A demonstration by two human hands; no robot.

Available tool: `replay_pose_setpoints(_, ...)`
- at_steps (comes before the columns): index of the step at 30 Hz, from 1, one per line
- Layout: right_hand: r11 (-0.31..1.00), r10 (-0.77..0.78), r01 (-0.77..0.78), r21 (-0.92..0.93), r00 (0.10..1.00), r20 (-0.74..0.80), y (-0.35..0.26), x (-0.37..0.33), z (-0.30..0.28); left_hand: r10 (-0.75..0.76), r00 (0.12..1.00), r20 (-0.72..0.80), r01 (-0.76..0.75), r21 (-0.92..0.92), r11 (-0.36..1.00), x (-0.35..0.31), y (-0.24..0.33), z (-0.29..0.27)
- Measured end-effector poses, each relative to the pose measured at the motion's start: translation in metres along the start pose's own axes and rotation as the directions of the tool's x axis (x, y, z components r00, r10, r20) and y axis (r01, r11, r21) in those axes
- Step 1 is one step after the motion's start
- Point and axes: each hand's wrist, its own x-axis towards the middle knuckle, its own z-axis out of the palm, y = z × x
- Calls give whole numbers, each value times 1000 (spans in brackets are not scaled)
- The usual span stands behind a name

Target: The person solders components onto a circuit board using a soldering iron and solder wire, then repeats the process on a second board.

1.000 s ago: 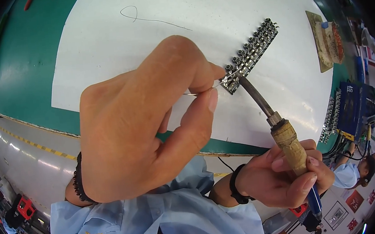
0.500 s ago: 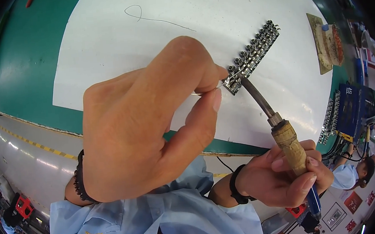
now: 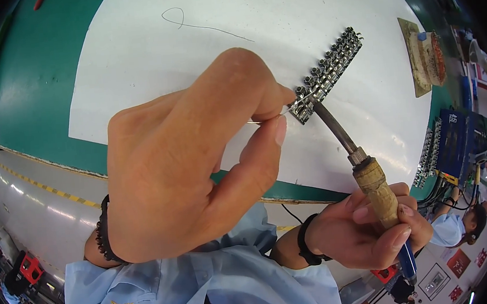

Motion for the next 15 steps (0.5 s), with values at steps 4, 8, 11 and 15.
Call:
replay_pose_setpoints(4,999,17,-17,28,1000,-25,0,0,1,16,1000,26,-17,45,999,0,0,-3)
replay_pose_setpoints(8,1000,-6,5,-20,999,-45,-2,0,4,-2,999,40,0,45,999,1,1,-3)
replay_pose_setpoints(11,999,-15,21,37,989,-148,-1,-1,9,-19,999,43,17,36,999,1,4,-5)
replay_pose_setpoints(15,994,12,5,107,988,-155,-1,-3,7,-18,1000,-1,18,26,1000,1,6,-6)
